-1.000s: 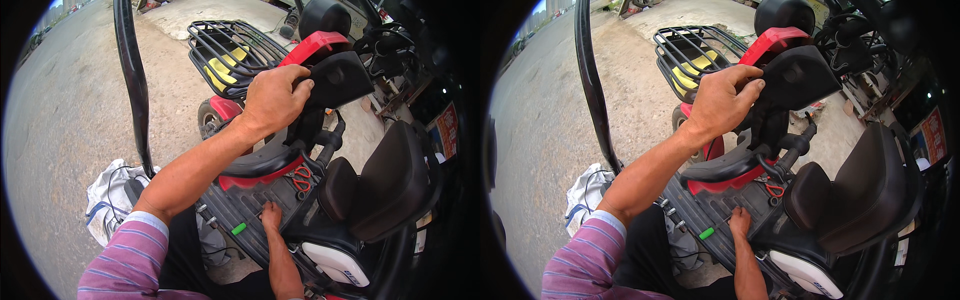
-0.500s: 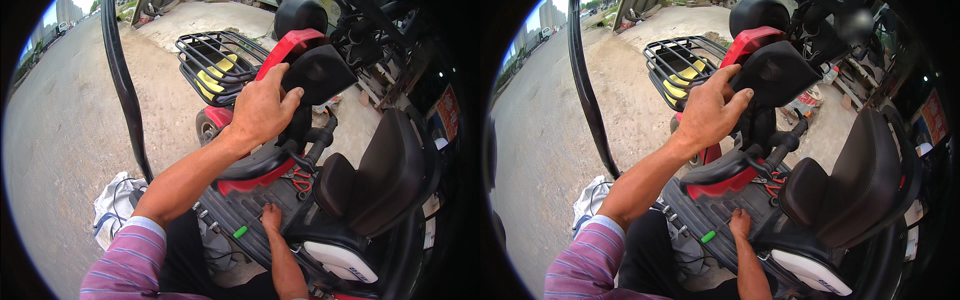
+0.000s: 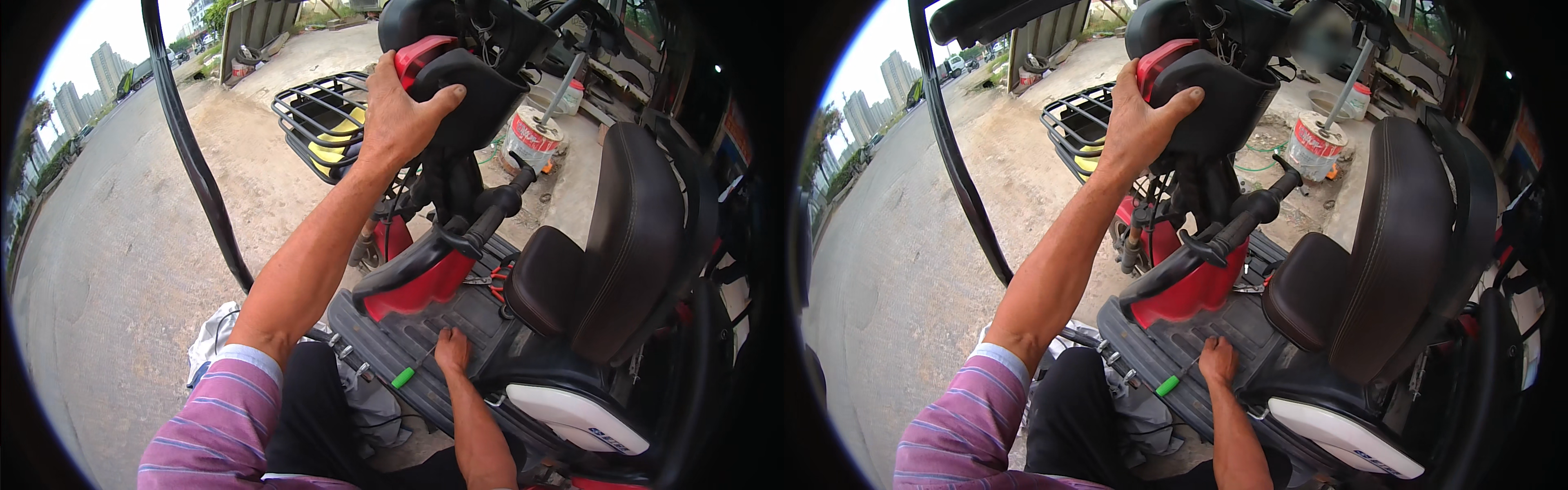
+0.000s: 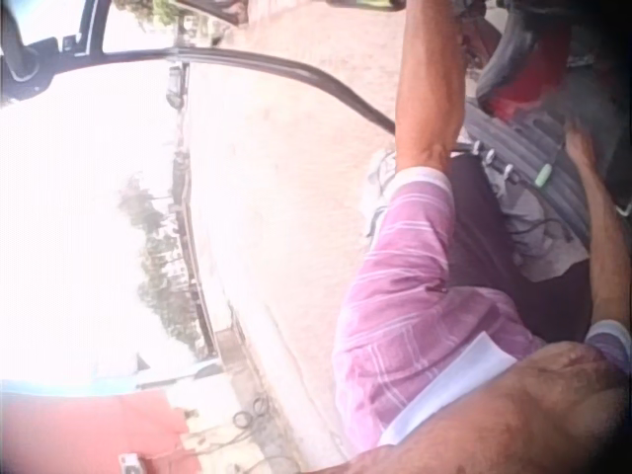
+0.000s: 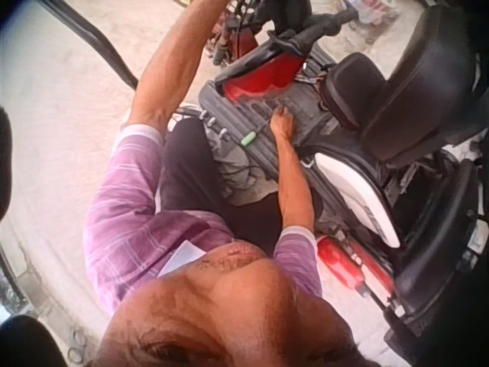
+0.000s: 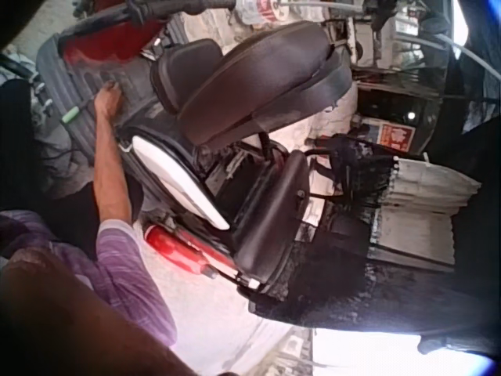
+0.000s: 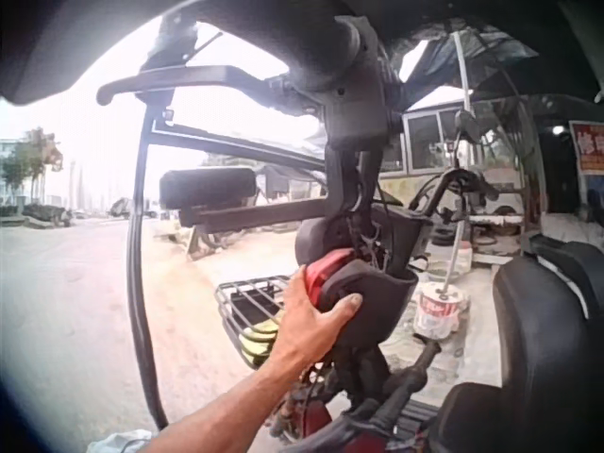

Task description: The person uses a screwdriver to tighten screws on the handlebar assembly of a red electric scooter. They work on both the left and right sides of the handlebars, securing the plastic covers and components.

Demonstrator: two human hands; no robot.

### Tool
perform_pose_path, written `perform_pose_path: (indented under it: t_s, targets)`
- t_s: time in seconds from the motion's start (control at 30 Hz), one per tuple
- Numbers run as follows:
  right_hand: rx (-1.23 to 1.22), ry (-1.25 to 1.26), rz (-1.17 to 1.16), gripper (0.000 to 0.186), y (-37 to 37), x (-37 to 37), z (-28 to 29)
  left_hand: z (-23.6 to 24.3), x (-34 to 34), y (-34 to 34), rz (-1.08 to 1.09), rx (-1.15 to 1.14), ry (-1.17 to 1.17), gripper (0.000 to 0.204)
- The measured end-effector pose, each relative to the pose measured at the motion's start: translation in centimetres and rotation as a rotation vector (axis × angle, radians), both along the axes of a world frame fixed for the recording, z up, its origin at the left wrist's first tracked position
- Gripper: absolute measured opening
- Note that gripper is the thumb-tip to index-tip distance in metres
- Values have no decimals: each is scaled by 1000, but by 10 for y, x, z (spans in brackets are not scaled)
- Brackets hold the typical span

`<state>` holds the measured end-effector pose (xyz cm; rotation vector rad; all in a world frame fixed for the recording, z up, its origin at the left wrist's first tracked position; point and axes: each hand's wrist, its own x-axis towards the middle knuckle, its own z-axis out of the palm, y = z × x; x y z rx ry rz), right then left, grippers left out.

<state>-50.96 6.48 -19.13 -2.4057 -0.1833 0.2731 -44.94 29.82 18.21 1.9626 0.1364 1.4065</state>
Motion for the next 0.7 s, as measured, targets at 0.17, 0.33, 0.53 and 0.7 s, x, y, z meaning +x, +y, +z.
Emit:
perform_pose_path:
  t_s: [0.17, 0.33, 0.53, 0.7]
  targets:
    - [-46, 49, -6, 45, 2, -2, 13, 4, -3, -7, 114, 38, 85, 93]
    - [181, 127, 80, 38, 8, 8, -1, 9, -3, -12, 34, -42, 64, 85]
    - [803, 460, 326, 30, 8, 4, 94, -11, -38, 10, 28, 135, 137, 85]
    - [827, 585, 687, 28, -19, -13, 169, -62, -149, -53, -516, 182, 429, 19]
